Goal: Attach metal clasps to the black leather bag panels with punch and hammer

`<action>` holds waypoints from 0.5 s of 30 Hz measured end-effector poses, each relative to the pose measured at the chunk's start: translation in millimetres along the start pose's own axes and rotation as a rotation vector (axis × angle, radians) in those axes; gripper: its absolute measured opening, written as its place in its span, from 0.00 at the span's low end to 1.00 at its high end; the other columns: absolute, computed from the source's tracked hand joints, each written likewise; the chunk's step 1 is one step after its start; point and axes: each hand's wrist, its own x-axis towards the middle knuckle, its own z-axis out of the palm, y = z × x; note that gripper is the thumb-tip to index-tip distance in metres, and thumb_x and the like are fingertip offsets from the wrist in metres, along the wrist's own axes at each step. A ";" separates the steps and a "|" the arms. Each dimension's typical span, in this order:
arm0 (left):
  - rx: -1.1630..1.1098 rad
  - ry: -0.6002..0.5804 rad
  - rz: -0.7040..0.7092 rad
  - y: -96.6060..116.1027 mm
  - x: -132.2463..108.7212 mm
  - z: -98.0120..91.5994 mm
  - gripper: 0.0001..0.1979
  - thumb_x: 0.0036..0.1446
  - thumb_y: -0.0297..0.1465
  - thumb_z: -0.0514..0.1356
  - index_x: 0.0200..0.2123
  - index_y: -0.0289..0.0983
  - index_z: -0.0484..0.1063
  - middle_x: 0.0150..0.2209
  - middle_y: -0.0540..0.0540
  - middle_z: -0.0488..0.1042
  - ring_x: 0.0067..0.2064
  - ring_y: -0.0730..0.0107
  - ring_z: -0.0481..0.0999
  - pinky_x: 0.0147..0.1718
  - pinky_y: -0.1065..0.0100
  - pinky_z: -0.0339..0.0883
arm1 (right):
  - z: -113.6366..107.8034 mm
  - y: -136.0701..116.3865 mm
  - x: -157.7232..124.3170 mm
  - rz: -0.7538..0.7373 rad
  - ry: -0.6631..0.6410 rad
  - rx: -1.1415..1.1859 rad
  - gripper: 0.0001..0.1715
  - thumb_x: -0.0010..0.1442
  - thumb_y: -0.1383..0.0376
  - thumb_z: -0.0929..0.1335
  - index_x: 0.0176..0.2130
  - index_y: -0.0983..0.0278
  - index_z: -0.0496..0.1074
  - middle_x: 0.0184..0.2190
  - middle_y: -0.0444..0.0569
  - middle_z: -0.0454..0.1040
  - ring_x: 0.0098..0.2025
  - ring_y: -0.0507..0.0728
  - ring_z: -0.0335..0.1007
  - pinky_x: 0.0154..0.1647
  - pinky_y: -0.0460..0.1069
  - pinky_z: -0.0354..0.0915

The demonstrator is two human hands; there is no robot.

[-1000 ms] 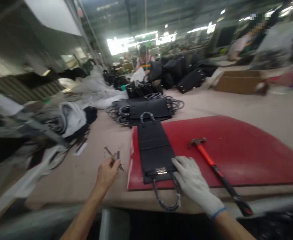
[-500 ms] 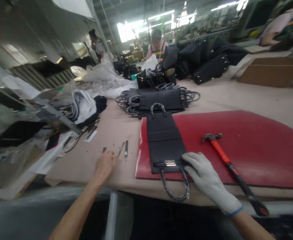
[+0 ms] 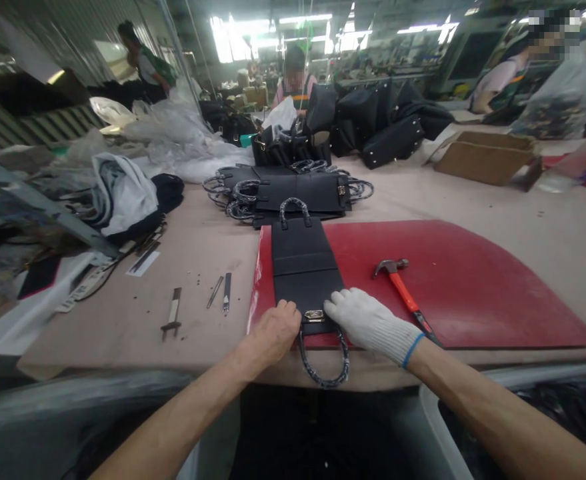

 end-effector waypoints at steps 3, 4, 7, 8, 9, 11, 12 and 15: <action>0.075 -0.040 0.052 5.2 3.1 -5.4 0.07 0.61 0.19 0.55 0.40 0.33 0.69 0.39 0.39 0.71 0.40 0.55 0.72 0.32 0.62 0.71 | 0.9 -1.5 4.6 -0.035 -0.026 -0.008 0.10 0.63 0.74 0.65 0.39 0.64 0.75 0.36 0.54 0.75 0.35 0.58 0.69 0.37 0.52 0.58; 0.091 -0.055 0.051 8.2 5.1 -6.5 0.07 0.61 0.19 0.55 0.40 0.33 0.69 0.38 0.39 0.70 0.39 0.55 0.72 0.31 0.63 0.70 | 2.4 -1.5 4.9 -0.038 -0.024 -0.003 0.10 0.63 0.74 0.65 0.39 0.65 0.75 0.36 0.54 0.75 0.35 0.58 0.69 0.37 0.52 0.58; 0.108 -0.081 0.036 14.1 11.4 -6.3 0.06 0.61 0.20 0.55 0.39 0.32 0.70 0.37 0.38 0.71 0.38 0.54 0.72 0.29 0.63 0.69 | 9.0 1.4 1.9 -0.027 0.000 0.036 0.10 0.63 0.73 0.65 0.39 0.65 0.75 0.36 0.55 0.75 0.36 0.59 0.69 0.38 0.53 0.59; 0.106 -0.084 0.037 13.5 12.5 -5.4 0.06 0.61 0.20 0.55 0.39 0.32 0.70 0.37 0.38 0.71 0.38 0.54 0.72 0.29 0.63 0.69 | 11.4 3.6 -0.3 -0.020 0.013 0.059 0.10 0.62 0.73 0.65 0.40 0.65 0.76 0.36 0.55 0.74 0.36 0.59 0.69 0.38 0.53 0.60; 0.099 -0.086 0.047 11.0 12.6 -4.1 0.06 0.61 0.20 0.55 0.39 0.32 0.70 0.37 0.37 0.71 0.38 0.54 0.72 0.29 0.63 0.69 | 13.6 6.3 -2.9 -0.016 0.028 0.089 0.12 0.62 0.73 0.65 0.41 0.65 0.77 0.37 0.55 0.75 0.37 0.59 0.69 0.39 0.53 0.61; 0.069 -0.079 0.113 0.9 9.4 -1.3 0.07 0.61 0.20 0.54 0.40 0.33 0.70 0.39 0.38 0.73 0.39 0.55 0.72 0.31 0.62 0.69 | 16.6 12.8 -8.8 -0.021 0.060 0.167 0.16 0.61 0.74 0.64 0.45 0.64 0.78 0.39 0.55 0.75 0.39 0.59 0.69 0.41 0.53 0.63; 0.048 -0.066 0.159 -6.2 6.3 0.1 0.08 0.62 0.19 0.54 0.40 0.33 0.70 0.39 0.38 0.73 0.39 0.56 0.72 0.33 0.61 0.70 | 17.5 16.4 -11.6 -0.032 0.075 0.215 0.19 0.61 0.75 0.64 0.46 0.63 0.79 0.41 0.54 0.75 0.41 0.59 0.69 0.43 0.53 0.64; -0.036 0.018 0.291 -29.2 -5.1 3.4 0.10 0.64 0.19 0.51 0.41 0.34 0.71 0.39 0.41 0.74 0.39 0.59 0.71 0.40 0.61 0.71 | 18.2 25.9 -17.0 -0.075 0.118 0.369 0.23 0.58 0.78 0.62 0.44 0.60 0.80 0.42 0.50 0.76 0.44 0.57 0.70 0.48 0.52 0.66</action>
